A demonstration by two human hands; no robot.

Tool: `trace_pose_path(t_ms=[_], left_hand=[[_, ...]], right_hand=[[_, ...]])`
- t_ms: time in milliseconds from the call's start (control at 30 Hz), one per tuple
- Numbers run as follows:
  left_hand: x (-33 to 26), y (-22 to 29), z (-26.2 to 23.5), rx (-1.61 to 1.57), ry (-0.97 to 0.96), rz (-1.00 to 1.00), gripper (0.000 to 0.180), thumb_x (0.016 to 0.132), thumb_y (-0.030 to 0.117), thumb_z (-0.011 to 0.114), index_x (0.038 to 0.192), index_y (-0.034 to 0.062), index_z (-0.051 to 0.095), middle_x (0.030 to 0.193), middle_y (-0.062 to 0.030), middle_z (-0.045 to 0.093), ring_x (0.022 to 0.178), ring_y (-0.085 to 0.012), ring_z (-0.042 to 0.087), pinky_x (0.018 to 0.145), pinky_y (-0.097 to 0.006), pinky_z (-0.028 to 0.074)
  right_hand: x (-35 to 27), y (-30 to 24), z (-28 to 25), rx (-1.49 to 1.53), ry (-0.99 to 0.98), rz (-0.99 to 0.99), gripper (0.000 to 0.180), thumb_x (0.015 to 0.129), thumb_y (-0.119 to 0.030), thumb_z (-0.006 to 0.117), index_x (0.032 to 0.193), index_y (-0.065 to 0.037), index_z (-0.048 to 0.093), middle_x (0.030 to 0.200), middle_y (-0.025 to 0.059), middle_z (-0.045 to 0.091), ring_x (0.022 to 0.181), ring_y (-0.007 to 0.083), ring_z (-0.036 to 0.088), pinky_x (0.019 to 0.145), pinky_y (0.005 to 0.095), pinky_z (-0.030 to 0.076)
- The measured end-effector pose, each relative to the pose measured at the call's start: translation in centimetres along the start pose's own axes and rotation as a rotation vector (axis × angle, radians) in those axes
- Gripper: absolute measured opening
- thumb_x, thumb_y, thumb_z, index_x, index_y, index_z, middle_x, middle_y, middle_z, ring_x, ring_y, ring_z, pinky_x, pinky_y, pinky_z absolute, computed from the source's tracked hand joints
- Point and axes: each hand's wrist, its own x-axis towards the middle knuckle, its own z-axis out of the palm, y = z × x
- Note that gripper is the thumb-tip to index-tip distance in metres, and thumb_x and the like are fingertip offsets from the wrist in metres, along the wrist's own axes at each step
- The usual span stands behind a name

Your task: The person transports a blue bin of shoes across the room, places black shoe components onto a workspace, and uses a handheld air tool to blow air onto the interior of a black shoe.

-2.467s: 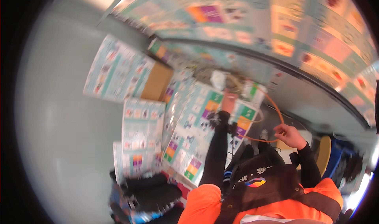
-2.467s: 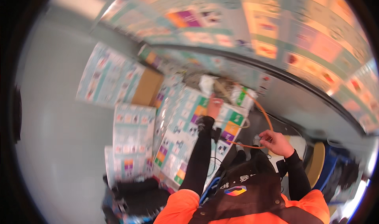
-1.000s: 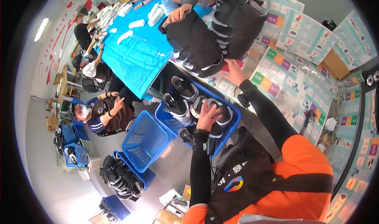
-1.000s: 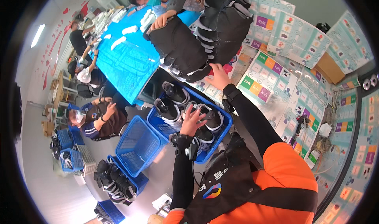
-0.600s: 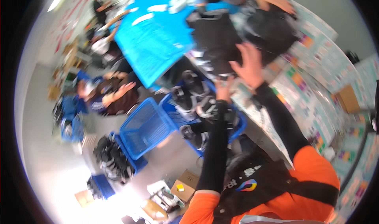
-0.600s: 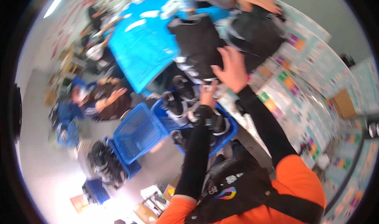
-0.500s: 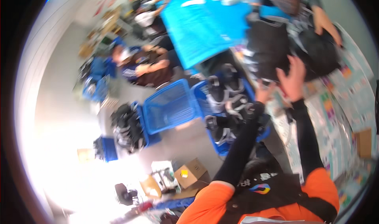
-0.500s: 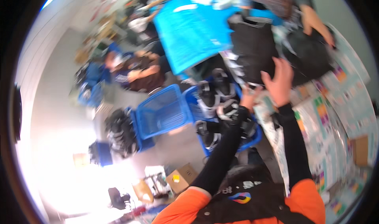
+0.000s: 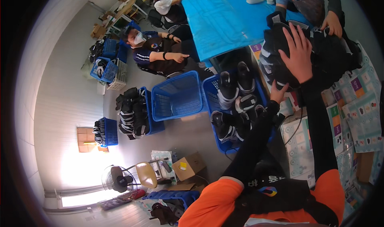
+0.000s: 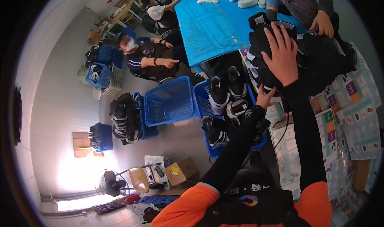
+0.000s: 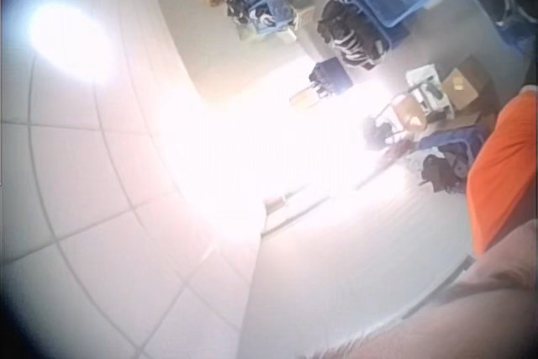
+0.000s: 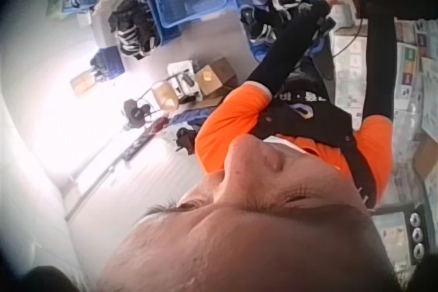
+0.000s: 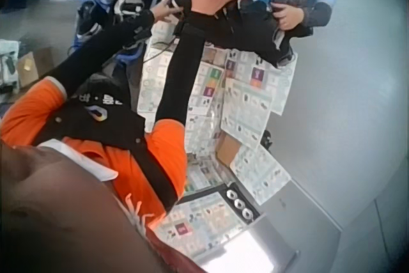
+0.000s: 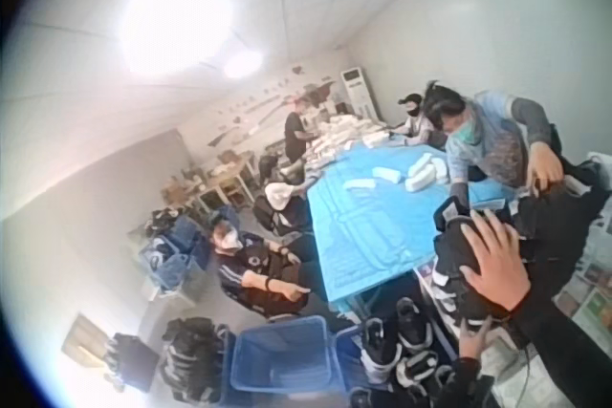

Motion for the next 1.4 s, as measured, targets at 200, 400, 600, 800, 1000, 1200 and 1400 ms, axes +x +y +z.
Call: trace_pose_path(t_ms=[200, 400, 600, 800, 1000, 1200, 1400], left_hand=[[2.4, -0.8, -1.1, -0.044, -0.015, -0.068, 0.106, 0.084, 0.031, 0.085, 0.163, 0.0189, 0.015, 0.166, -0.0102, 0.022, 0.136, -0.0337, 0.047, 0.092, -0.059, 0.051], [3.4, -2.6, -3.4, -0.029, -0.093, -0.019, 0.104, 0.087, 0.034, 0.082, 0.164, 0.0167, 0.015, 0.166, -0.0113, 0.024, 0.135, -0.0313, 0.049, 0.094, -0.051, 0.052], [2.3, -6.1, -7.8, -0.008, -0.13, -0.016, 0.097, 0.088, 0.032, 0.081, 0.163, 0.0181, 0.02, 0.162, -0.0182, 0.028, 0.134, -0.0334, 0.049, 0.096, -0.05, 0.052], [0.0, -9.4, -14.1, 0.122, -0.133, -0.096, 0.094, 0.086, 0.022, 0.081, 0.16, 0.0097, 0.026, 0.136, -0.0219, 0.057, 0.093, -0.0195, 0.066, 0.071, -0.033, 0.057], [-4.9, -6.4, -20.6, 0.199, -0.176, -0.199, 0.085, 0.097, 0.021, 0.07, 0.163, 0.0122, 0.019, 0.115, -0.0071, 0.069, 0.106, -0.017, 0.065, 0.088, -0.033, 0.053], [-15.6, -1.0, -23.6, 1.135, 0.017, 0.172, 0.093, 0.088, 0.026, 0.076, 0.161, 0.0053, 0.022, 0.108, -0.0132, 0.07, 0.115, -0.0298, 0.062, 0.113, -0.046, 0.039], [-22.2, 0.1, -24.4, 0.854, 0.008, 0.462, 0.101, 0.087, 0.024, 0.078, 0.159, -0.0053, 0.014, 0.152, -0.032, 0.04, 0.144, -0.0423, 0.039, 0.119, -0.04, 0.031]], right_hand=[[0.2, 2.7, 4.0, -0.235, -0.07, 0.028, 0.063, 0.087, -0.029, 0.076, 0.144, -0.018, 0.052, 0.152, 0.0011, 0.045, 0.139, 0.0233, 0.041, 0.104, 0.0483, 0.036], [-0.6, 2.3, 6.4, -0.286, -0.063, 0.003, 0.058, 0.085, -0.029, 0.077, 0.139, -0.017, 0.057, 0.15, 0.0003, 0.048, 0.137, 0.0225, 0.043, 0.104, 0.046, 0.036], [-1.7, 1.2, 7.6, -0.333, -0.045, -0.006, 0.058, 0.086, -0.029, 0.076, 0.14, -0.019, 0.057, 0.15, -0.0008, 0.048, 0.138, 0.0224, 0.042, 0.107, 0.0442, 0.034], [-1.8, 1.2, 8.3, -0.351, -0.021, -0.017, 0.058, 0.086, -0.03, 0.075, 0.14, -0.019, 0.057, 0.15, -0.0002, 0.048, 0.138, 0.0224, 0.042, 0.106, 0.0438, 0.034], [-1.6, 1.8, 8.8, -0.312, -0.021, -0.034, 0.057, 0.085, -0.031, 0.074, 0.138, -0.02, 0.058, 0.15, -0.0004, 0.049, 0.139, 0.0222, 0.042, 0.105, 0.0453, 0.036], [-2.2, 0.6, 7.4, -0.385, -0.014, -0.026, 0.059, 0.088, -0.033, 0.073, 0.143, -0.023, 0.054, 0.153, -0.0037, 0.047, 0.139, 0.021, 0.044, 0.105, 0.0438, 0.039], [-2.8, -1.1, 5.3, -0.371, -0.06, -0.023, 0.056, 0.095, -0.028, 0.067, 0.149, -0.026, 0.049, 0.156, -0.0042, 0.044, 0.144, 0.0202, 0.04, 0.109, 0.0436, 0.038]])
